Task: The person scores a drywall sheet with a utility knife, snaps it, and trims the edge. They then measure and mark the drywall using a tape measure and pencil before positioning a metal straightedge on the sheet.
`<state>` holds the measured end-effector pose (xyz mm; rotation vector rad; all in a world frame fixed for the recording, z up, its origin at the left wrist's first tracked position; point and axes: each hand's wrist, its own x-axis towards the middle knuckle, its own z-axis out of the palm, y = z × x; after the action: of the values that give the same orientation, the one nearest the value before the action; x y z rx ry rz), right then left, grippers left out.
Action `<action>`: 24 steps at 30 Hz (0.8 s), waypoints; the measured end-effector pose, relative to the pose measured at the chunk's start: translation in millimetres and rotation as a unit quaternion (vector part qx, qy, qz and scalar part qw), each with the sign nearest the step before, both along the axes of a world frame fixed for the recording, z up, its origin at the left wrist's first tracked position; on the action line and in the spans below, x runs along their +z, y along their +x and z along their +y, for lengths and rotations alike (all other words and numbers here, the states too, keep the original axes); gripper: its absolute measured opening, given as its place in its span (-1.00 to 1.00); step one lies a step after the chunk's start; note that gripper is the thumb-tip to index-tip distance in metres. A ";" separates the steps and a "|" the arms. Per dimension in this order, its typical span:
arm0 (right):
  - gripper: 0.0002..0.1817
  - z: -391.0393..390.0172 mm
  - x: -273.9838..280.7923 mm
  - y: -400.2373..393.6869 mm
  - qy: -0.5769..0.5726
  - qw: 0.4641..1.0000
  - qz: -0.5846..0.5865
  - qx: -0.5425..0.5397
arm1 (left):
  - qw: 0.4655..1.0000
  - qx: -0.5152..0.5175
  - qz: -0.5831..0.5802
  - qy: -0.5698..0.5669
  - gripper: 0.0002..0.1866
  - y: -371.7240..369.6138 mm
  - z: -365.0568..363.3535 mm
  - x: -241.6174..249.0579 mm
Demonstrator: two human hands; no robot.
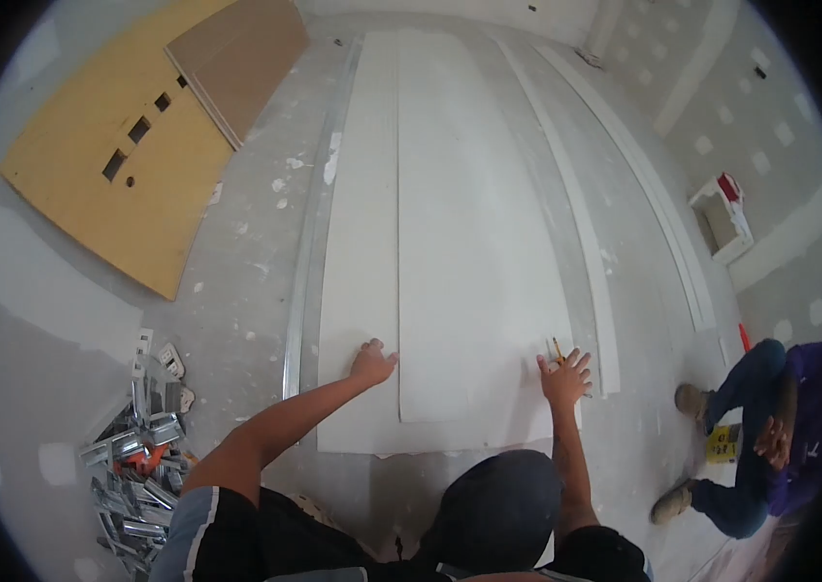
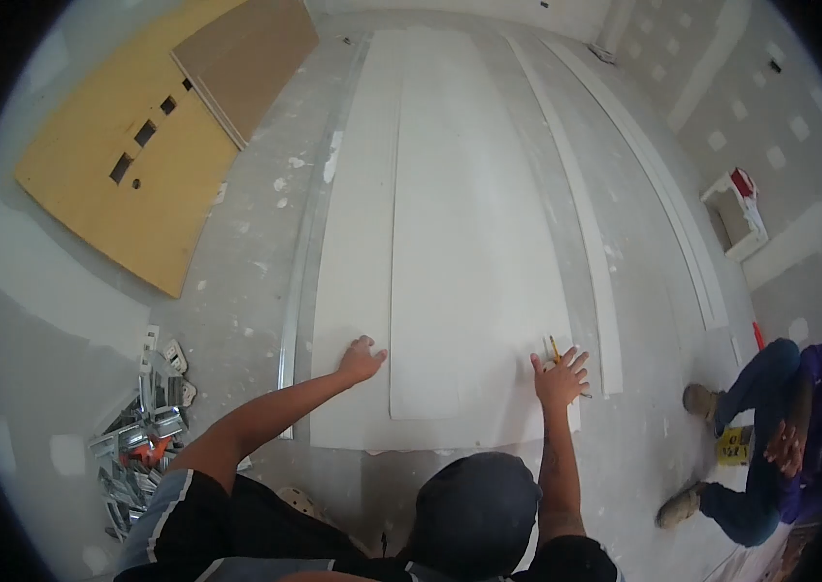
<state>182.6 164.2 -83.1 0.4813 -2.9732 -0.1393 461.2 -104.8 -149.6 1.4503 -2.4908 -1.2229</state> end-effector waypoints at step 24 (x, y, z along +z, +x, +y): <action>-0.42 -63.8 -88.6 115.1 -0.241 0.907 -0.301 0.168 | 0.988 -0.090 -0.105 0.074 -0.33 -26.5 72.4 3.4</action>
<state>297.7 100.3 -171.7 1.1086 -3.2232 0.9149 434.7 -32.5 -146.1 1.4849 -2.7778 -1.3776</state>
